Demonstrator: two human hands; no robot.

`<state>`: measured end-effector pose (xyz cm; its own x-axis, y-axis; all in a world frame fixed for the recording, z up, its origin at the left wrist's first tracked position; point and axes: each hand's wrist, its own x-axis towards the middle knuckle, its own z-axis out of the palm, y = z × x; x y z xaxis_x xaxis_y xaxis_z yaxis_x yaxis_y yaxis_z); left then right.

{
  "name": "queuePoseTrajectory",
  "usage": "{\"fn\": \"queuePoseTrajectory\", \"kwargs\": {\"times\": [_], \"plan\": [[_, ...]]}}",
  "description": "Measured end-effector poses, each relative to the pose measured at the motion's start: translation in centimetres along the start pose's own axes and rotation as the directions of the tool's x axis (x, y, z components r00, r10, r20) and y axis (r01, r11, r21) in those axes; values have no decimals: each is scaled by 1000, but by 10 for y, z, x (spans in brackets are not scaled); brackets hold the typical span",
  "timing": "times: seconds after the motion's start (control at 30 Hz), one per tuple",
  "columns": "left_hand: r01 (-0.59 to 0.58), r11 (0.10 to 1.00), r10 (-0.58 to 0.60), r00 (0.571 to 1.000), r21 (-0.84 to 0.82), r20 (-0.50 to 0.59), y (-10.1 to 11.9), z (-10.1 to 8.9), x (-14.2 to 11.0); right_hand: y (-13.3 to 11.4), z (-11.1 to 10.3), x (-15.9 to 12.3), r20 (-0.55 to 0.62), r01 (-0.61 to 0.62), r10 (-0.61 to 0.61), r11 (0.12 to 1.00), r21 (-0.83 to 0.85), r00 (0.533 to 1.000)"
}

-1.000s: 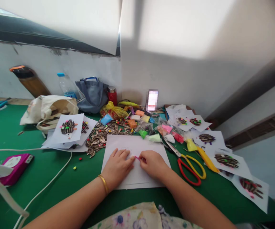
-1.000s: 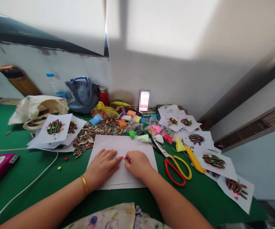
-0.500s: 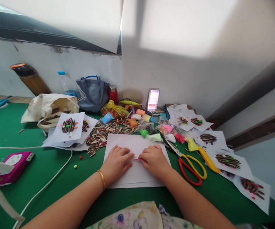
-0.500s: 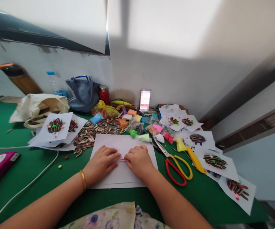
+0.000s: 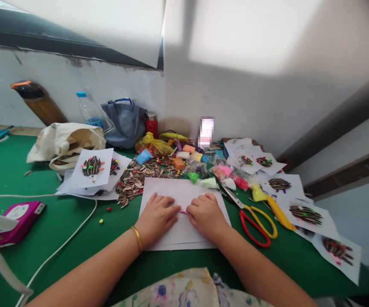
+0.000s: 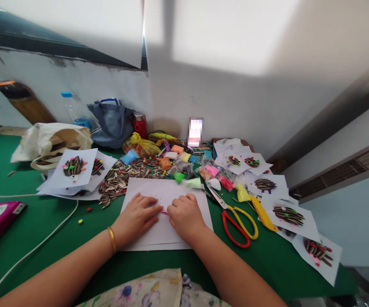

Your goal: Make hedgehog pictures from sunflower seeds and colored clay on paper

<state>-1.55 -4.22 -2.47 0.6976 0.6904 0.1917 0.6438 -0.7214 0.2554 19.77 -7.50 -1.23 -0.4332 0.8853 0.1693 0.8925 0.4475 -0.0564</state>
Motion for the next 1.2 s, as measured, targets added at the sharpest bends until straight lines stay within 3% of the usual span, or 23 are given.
{"fn": "queuePoseTrajectory", "kwargs": {"times": [0.97,1.2], "plan": [[38,996,-41,999,-85,-33,-1,-2,0,-8,1,2,-59,-17,16,1000,-14,998],[16,997,-20,998,-81,-55,0,2,-1,2,-3,2,-66,-129,133,990,62,989]]}}
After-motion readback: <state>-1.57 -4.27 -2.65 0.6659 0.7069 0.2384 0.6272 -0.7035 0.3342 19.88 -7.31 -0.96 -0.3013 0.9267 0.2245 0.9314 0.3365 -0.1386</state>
